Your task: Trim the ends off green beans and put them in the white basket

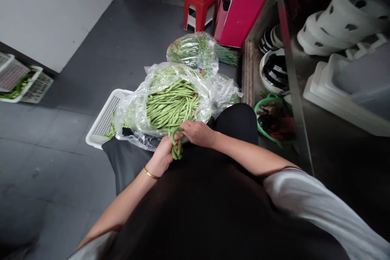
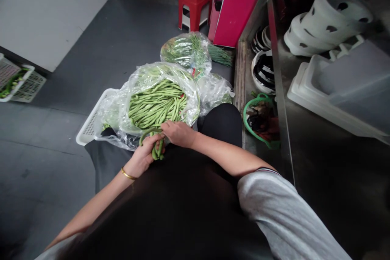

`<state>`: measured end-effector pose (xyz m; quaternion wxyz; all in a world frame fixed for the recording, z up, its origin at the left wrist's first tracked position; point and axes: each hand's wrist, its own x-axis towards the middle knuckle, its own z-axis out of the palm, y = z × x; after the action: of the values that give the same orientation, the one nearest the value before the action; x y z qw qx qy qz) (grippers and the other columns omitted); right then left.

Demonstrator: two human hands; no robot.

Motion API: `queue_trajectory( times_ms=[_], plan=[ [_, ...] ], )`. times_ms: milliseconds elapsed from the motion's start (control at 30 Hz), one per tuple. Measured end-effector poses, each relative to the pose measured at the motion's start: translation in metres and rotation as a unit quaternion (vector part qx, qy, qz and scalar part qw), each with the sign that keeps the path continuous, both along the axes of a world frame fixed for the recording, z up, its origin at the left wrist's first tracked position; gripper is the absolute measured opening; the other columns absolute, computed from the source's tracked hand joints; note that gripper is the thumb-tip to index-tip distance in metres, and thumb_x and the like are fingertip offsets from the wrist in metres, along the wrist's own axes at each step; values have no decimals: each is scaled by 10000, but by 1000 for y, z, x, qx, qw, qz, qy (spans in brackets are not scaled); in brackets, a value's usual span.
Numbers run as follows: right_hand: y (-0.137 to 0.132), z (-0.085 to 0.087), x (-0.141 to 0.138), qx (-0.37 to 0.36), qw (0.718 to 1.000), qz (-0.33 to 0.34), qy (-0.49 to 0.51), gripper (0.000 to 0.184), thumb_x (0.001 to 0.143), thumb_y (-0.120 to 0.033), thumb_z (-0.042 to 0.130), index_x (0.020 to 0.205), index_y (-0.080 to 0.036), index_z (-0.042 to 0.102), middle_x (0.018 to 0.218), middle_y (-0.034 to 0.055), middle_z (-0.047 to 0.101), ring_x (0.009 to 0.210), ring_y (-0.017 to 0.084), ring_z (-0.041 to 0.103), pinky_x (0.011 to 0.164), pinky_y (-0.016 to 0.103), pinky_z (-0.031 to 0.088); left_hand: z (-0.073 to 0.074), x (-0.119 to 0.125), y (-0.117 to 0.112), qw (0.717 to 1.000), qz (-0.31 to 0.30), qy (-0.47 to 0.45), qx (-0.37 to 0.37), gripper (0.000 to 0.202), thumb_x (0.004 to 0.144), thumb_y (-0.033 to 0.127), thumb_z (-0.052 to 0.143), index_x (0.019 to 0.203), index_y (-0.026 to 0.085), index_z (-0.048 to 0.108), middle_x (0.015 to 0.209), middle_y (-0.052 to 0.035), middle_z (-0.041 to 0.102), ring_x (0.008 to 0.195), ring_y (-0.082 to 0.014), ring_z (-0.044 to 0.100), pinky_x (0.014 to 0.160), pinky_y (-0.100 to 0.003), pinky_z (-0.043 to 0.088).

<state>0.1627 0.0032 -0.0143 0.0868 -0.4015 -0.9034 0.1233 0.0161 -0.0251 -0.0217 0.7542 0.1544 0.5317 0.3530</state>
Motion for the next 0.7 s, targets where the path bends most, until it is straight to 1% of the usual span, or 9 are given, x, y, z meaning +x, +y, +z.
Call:
queue_trajectory(
  times_ms=[100,200,267,333,367,433,500,600,700],
  plan=[
    [2,-7,5,-58,998,-8,-18,159,887,-140,397,907,-103,550,891,139,627,779,193,603,629,273,433,5,-2,0,999,-22,-16,-23,256,583,233,717,521,154,482,383,50,433,306,-75,385,324,-205,325],
    [5,-6,14,-203,972,-104,56,135,876,-222,468,834,-118,543,796,106,646,713,180,626,604,264,462,12,-10,4,999,-4,-40,-16,229,605,234,692,523,144,499,409,29,466,343,-87,430,337,-206,351],
    [4,-1,17,-358,909,-151,147,163,864,-281,497,790,-138,521,685,41,627,585,139,618,531,233,469,15,-14,8,997,39,-65,1,155,596,228,675,592,125,558,483,4,539,410,-103,502,368,-203,389],
    [-1,4,14,-494,828,-135,229,160,845,-290,520,769,-151,504,606,-17,590,463,96,579,449,200,455,16,-15,12,995,50,-82,15,173,581,226,679,681,106,605,554,-17,593,458,-117,546,395,-207,415],
    [-4,6,10,-535,796,-116,258,162,833,-295,536,763,-153,500,582,-36,576,426,82,560,423,188,447,16,-14,13,995,45,-82,28,195,578,223,693,709,102,612,567,-17,602,460,-116,548,404,-208,420],
    [-10,8,2,-570,764,-89,289,201,813,-321,565,730,-153,493,543,-56,553,386,63,528,393,173,434,15,-10,14,995,33,-62,66,218,571,208,736,713,108,604,554,4,589,447,-103,537,426,-207,426],
    [-13,9,-4,-573,768,-69,278,263,799,-365,582,682,-150,488,520,-56,548,376,60,522,383,168,428,15,-7,14,993,30,-25,109,249,538,179,780,688,117,591,552,22,582,459,-94,540,453,-199,432],
    [-6,13,2,-555,805,-29,209,323,745,-420,636,638,-143,509,498,-43,552,383,79,540,377,171,415,16,-7,11,991,13,15,129,253,503,159,794,674,112,613,581,6,612,487,-100,556,473,-199,439],
    [13,23,21,-510,814,-103,259,336,738,-469,634,814,-151,558,505,-58,544,395,96,547,379,185,412,20,-10,8,990,-20,37,131,159,544,170,747,632,106,631,553,-20,619,431,-92,521,416,-192,398]
  ],
)
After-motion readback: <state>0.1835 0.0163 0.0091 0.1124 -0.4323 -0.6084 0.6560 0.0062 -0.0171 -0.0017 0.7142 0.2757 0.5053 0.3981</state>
